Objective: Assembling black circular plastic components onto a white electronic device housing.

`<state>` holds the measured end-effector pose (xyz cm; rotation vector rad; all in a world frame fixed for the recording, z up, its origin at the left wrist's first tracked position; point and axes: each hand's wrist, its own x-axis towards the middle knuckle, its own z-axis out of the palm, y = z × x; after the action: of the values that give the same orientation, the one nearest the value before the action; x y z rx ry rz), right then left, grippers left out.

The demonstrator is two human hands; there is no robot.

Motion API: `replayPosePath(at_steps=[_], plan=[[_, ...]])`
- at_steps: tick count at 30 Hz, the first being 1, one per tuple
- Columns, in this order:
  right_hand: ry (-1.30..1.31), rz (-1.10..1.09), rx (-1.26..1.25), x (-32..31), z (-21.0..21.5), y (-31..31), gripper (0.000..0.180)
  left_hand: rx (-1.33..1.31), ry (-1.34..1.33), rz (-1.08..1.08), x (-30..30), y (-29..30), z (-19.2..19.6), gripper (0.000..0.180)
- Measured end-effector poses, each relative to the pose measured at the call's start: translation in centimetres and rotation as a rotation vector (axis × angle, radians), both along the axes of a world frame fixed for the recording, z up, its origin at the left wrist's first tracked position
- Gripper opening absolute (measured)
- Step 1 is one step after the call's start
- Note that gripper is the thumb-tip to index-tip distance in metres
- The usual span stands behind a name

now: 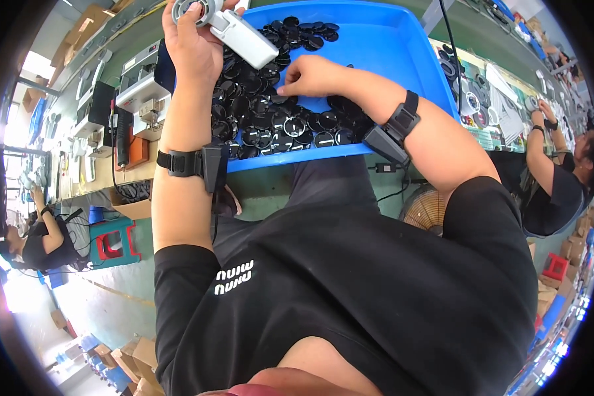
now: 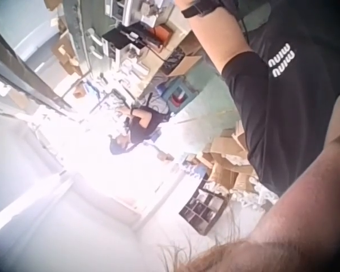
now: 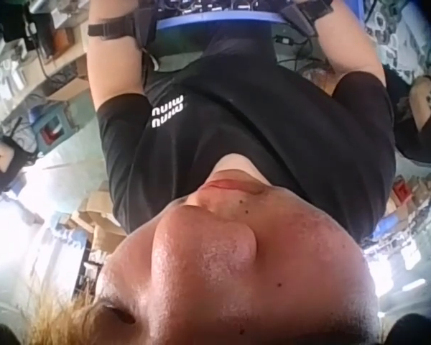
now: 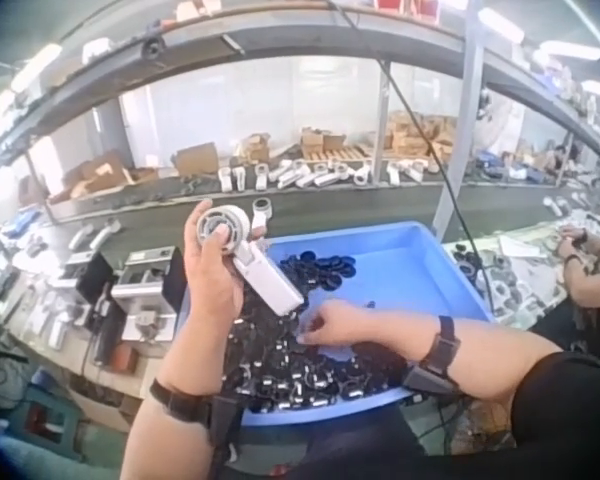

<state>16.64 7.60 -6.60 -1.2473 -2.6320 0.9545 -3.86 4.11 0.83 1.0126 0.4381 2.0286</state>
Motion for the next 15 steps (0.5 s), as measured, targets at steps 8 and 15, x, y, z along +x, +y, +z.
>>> replayPosePath(at_steps=[8, 15], plan=[[0.091, 0.112, 0.061, -1.3, 0.0, -1.4, 0.035, 0.007, 0.093, -0.155, -0.5, 0.0, -0.9, 0.049], [0.241, 0.128, -0.173, -0.3, 3.0, -2.1, 0.026, 0.119, 0.102, -0.253, -0.1, -0.3, -0.9, 0.060]])
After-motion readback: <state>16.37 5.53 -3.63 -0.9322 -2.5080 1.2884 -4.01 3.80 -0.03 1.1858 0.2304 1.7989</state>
